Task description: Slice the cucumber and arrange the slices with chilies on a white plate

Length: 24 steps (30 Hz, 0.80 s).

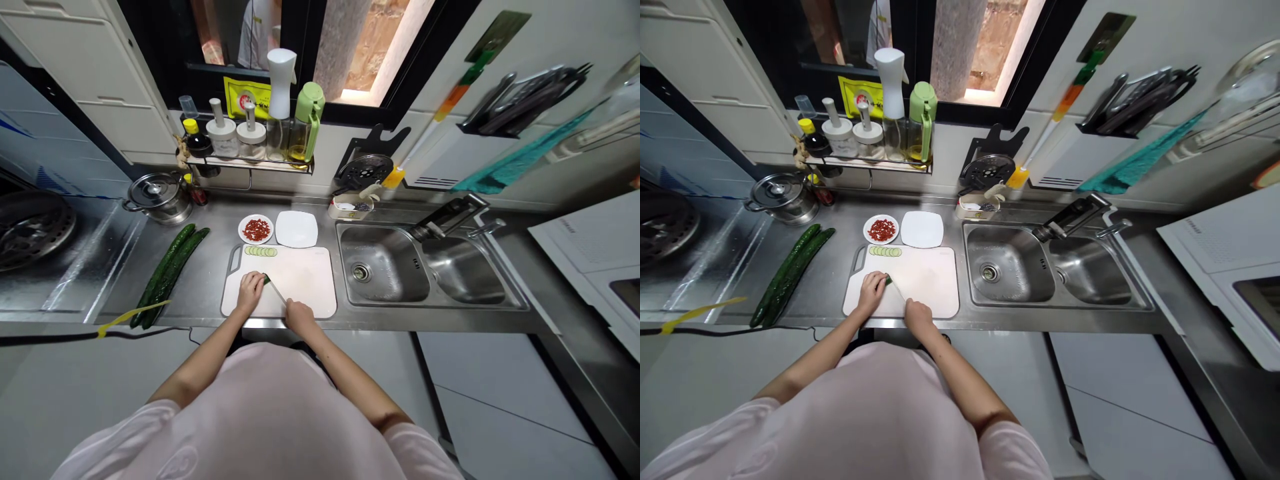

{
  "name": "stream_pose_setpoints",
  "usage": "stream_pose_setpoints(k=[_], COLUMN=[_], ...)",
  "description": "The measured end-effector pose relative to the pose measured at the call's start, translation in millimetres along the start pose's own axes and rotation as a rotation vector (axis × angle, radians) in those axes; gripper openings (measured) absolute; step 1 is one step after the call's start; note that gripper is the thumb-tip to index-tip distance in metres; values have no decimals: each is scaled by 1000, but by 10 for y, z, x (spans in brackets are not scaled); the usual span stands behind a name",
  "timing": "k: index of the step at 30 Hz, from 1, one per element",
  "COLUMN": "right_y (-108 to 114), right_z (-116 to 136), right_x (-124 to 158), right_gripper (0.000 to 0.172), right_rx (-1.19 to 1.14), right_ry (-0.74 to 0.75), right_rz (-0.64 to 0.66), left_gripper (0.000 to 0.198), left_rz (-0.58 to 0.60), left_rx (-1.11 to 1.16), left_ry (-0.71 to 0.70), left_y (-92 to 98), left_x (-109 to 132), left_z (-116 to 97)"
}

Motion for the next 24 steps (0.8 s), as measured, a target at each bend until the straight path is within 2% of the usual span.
stream_pose_setpoints(k=[12,16,20,24], right_y=[-43,13,95,211], right_z=[-84,-141,-253,-364], right_x=[92,137,184,194], right_gripper=[20,20,24,27], right_rx=[14,8,5,13], right_ry=[-3,-6,-70,-124], right_rz=[-18,-8,-21,-106], left_gripper=[20,19,21,23], left_rz=[6,10,12,26], left_rx=[-4,3,11,11], left_ry=[4,17,38,76], left_y=[17,31,44,60], left_x=[-12,-23,-27,-17], left_z=[-17,-20,-16,-17])
Point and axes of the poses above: each hand's wrist, its own x-axis away from the middle knuckle, its own y-axis out of the back of the hand, z = x × y, the point moved 7 cm from there along -x, towards the middle knuckle
